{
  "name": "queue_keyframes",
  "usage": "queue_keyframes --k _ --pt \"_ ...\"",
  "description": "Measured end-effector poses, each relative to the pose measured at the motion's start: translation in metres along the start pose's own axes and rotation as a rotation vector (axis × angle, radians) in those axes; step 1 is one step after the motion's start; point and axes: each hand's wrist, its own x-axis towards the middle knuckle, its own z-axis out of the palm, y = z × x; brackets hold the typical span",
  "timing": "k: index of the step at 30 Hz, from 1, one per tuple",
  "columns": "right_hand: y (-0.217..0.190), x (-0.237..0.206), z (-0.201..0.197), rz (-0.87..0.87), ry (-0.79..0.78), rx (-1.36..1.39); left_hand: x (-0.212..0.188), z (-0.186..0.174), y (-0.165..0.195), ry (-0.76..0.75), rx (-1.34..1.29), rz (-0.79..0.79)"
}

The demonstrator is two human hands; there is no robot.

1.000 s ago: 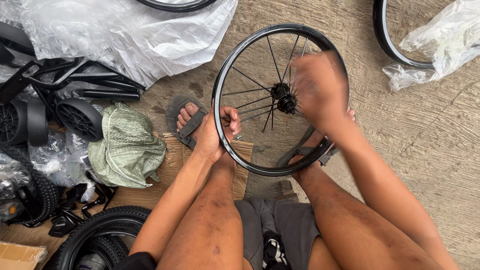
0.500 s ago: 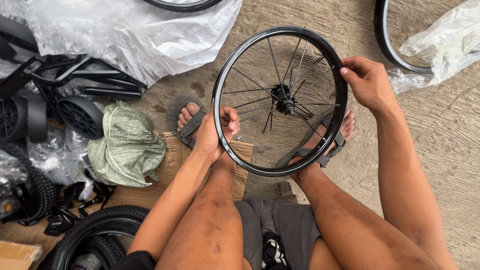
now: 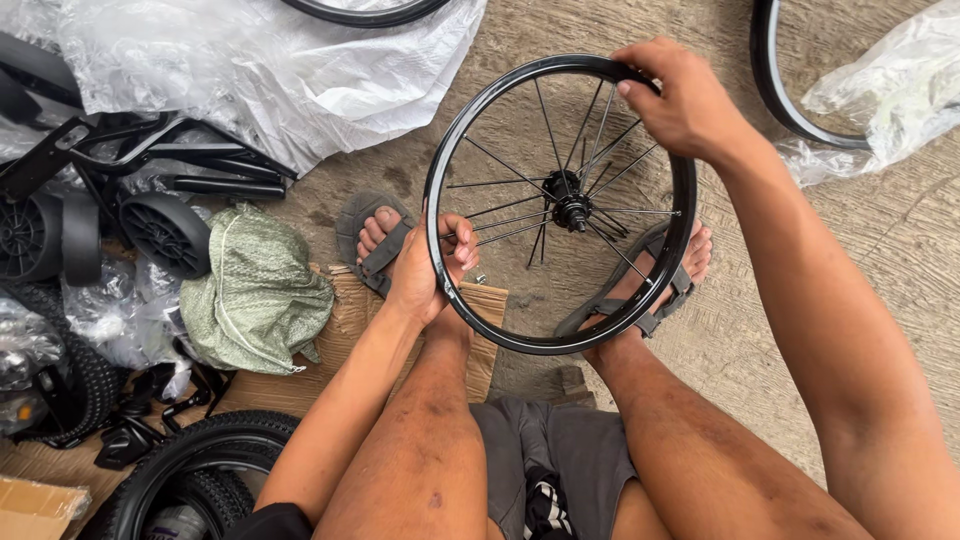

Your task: The person assembles a bicycle wheel by inserting spokes through the rim and hub, then tightening the nipples by hand. The person rotates the wheel to check alignment and continues tightening the spokes.

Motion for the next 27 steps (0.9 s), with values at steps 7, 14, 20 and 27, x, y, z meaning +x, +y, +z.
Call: queue_keyframes --k 7,14,20,27 --pt "0.007 0.001 0.0 0.044 0.019 0.084 0.002 -0.004 -0.002 -0.011 0.022 -0.003" --pt "0.008 -0.005 -0.001 -0.012 0.033 -0.005 0.005 -0.002 -0.002 -0.014 0.02 -0.008" --pt "-0.007 -0.004 -0.001 -0.039 0.064 0.038 0.004 -0.001 -0.003 0.032 0.021 -0.014" --pt "-0.045 0.021 0.012 -0.334 0.004 -0.154 0.004 -0.001 -0.002 0.005 0.032 -0.012"
